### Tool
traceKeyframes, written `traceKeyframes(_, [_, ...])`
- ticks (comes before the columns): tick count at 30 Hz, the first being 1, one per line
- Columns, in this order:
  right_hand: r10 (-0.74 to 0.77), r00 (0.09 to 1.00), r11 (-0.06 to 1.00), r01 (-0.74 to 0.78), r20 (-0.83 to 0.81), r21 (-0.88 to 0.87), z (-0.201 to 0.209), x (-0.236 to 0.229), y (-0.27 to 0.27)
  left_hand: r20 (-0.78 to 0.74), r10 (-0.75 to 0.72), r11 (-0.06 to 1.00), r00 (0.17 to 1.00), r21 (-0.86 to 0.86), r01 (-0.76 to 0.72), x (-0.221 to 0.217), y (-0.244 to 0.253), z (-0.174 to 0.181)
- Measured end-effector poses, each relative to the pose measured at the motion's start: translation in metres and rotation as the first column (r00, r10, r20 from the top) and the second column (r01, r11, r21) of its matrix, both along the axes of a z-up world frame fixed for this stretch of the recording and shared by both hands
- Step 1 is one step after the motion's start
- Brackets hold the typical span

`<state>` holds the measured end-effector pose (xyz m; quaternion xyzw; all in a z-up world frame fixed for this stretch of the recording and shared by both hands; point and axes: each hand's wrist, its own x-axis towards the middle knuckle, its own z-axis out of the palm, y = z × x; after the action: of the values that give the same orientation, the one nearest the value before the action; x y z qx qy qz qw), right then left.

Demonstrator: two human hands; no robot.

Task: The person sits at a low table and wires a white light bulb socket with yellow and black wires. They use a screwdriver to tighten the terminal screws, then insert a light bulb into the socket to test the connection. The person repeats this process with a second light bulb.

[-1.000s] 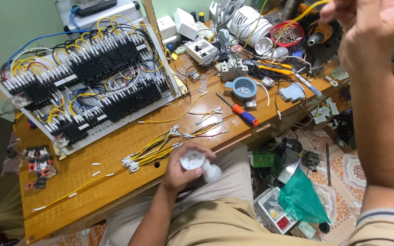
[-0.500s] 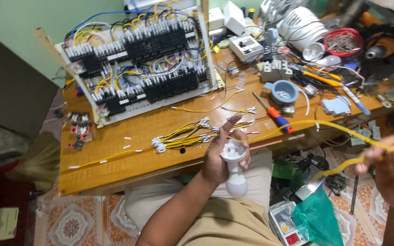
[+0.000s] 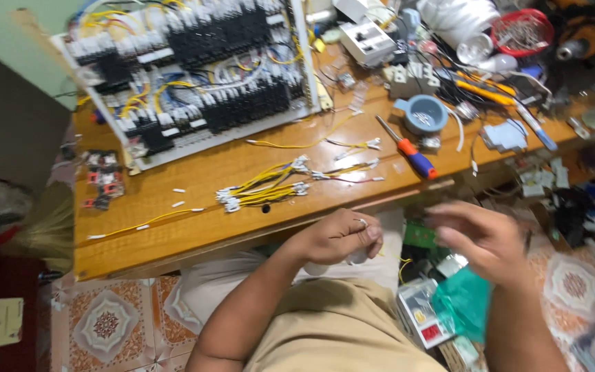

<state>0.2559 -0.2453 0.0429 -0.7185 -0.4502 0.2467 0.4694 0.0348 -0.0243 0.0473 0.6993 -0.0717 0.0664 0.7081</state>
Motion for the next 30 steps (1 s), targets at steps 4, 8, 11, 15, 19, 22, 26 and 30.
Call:
traceKeyframes(4, [0.293,0.955,0.925,-0.296,0.048,0.237,0.014,-0.035,0.063,0.036,-0.079,0.987,0.996,0.141,0.073,0.004,0.006,-0.014])
traceKeyframes(8, [0.415,0.908,0.874,-0.416,0.059,0.25,0.024,-0.06,0.093,-0.066,-0.089,0.977,0.994,0.189,0.1,0.0,0.015,-0.016])
traceKeyframes(11, [0.475,0.878,0.857,-0.448,-0.053,0.255,0.012,-0.058,0.097,-0.148,-0.135,0.976,0.98,0.153,0.158,-0.001,0.02,-0.031])
traceKeyframes(15, [0.485,0.843,0.862,-0.415,-0.232,0.291,-0.026,-0.058,0.096,-0.16,-0.115,0.984,0.98,0.114,0.134,-0.002,0.014,-0.04])
traceKeyframes(19, [0.379,0.703,0.901,-0.133,-0.602,0.413,-0.055,-0.06,0.094,-0.051,0.051,0.988,0.997,0.146,-0.043,-0.006,0.007,-0.032])
traceKeyframes(22, [0.304,0.635,0.893,0.07,-0.71,0.445,-0.066,-0.071,0.099,-0.034,0.15,0.985,0.988,0.097,-0.146,-0.006,0.001,-0.034])
traceKeyframes(26, [0.216,0.555,0.853,0.292,-0.803,0.432,-0.079,-0.09,0.108,-0.029,0.227,0.97,0.973,0.099,-0.224,-0.006,-0.003,-0.031])
traceKeyframes(30, [0.212,0.551,0.867,0.275,-0.807,0.416,-0.092,-0.083,0.106,-0.041,0.208,0.977,0.977,0.056,-0.206,-0.008,-0.002,-0.037])
